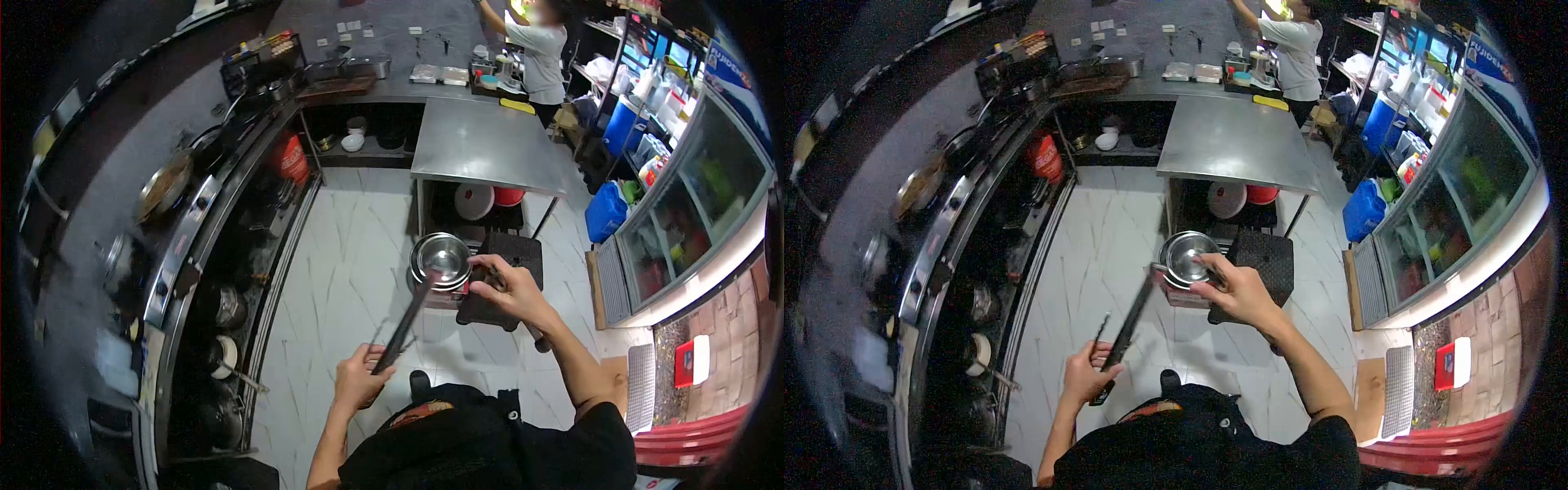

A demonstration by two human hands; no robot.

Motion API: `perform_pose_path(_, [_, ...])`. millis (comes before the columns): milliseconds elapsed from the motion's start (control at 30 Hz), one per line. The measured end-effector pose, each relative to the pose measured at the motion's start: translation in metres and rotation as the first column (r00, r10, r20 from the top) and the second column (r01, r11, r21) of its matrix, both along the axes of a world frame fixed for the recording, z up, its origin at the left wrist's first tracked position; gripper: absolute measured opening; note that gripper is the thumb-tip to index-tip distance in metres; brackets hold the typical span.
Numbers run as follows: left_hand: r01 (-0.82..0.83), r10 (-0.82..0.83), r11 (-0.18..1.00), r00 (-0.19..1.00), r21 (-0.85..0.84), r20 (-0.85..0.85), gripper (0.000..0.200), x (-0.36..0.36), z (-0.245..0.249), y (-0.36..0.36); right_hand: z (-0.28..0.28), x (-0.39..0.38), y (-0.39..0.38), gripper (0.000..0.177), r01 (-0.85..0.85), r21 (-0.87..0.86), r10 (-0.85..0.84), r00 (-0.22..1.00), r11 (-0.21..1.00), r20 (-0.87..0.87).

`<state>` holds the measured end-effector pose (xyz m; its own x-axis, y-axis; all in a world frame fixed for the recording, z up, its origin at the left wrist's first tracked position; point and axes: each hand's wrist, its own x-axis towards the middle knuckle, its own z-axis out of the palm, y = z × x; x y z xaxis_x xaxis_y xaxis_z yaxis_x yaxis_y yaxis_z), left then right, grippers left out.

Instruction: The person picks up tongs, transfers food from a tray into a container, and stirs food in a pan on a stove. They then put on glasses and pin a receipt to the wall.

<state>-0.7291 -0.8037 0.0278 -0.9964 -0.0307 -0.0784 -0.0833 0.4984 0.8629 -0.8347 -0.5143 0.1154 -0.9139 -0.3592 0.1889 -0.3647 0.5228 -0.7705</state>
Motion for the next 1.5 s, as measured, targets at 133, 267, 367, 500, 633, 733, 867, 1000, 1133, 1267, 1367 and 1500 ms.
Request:
perform_pose_path(133, [-0.166,0.159,0.975,0.986,0.151,0.056,0.040,-0.072,-0.008,-0.058,0.007,-0.080,-0.048,0.048,0.030,0.050,-0.027,0.997,0.998,-0.066])
perform_pose_path(267, [-0.232,0.228,0.970,0.972,0.075,0.058,0.040,-0.153,-0.016,-0.111,0.009,-0.162,-0.094,0.042,-0.079,0.017,0.079,0.997,0.997,0.018])
perform_pose_path(367, [-0.125,0.127,0.987,0.992,-0.100,0.017,0.042,-0.233,-0.013,-0.150,-0.001,-0.232,-0.131,0.051,-0.132,0.181,0.177,0.950,0.975,-0.259])
perform_pose_path(500, [0.118,-0.126,0.973,0.991,-0.199,-0.032,0.039,-0.348,0.004,-0.195,0.000,-0.328,-0.172,0.059,0.031,0.503,0.155,0.934,0.863,-0.322])
perform_pose_path(633, [0.150,-0.153,0.987,0.988,0.061,0.039,0.042,-0.468,0.009,-0.231,0.007,-0.405,-0.201,0.048,0.166,0.560,0.055,0.933,0.812,-0.356])
perform_pose_path(733, [0.181,-0.193,0.967,0.980,0.179,0.052,0.044,-0.550,0.002,-0.252,0.015,-0.447,-0.213,0.041,0.148,0.573,0.044,0.951,0.806,-0.307])
perform_pose_path(867, [0.214,-0.280,0.904,0.950,0.371,0.135,0.046,-0.646,-0.006,-0.260,0.000,-0.501,-0.211,0.035,0.195,0.667,0.075,0.932,0.719,-0.354])
perform_pose_path(1000, [0.132,-0.246,0.913,0.933,0.386,0.264,0.038,-0.744,-0.006,-0.244,-0.022,-0.590,-0.189,0.018,0.233,0.773,0.228,0.871,0.590,-0.435])
perform_pose_path(1133, [0.117,-0.228,0.916,0.939,0.383,0.258,0.031,-0.848,-0.017,-0.219,-0.047,-0.684,-0.174,0.012,0.114,0.678,0.282,0.850,0.726,-0.445])
perform_pose_path(1267, [0.205,-0.361,0.854,0.896,0.478,0.260,0.028,-0.966,-0.029,-0.198,-0.053,-0.794,-0.174,0.011,0.129,0.675,0.318,0.808,0.726,-0.496])
perform_pose_path(1367, [0.103,-0.255,0.876,0.928,0.471,0.272,0.027,-1.023,-0.011,-0.178,-0.064,-0.873,-0.166,0.007,0.067,0.686,0.432,0.732,0.724,-0.528])
perform_pose_path(1500, [0.085,-0.253,0.865,0.925,0.495,0.283,0.025,-1.100,-0.009,-0.156,-0.070,-0.970,-0.162,0.008,0.024,0.722,0.519,0.678,0.692,-0.520])
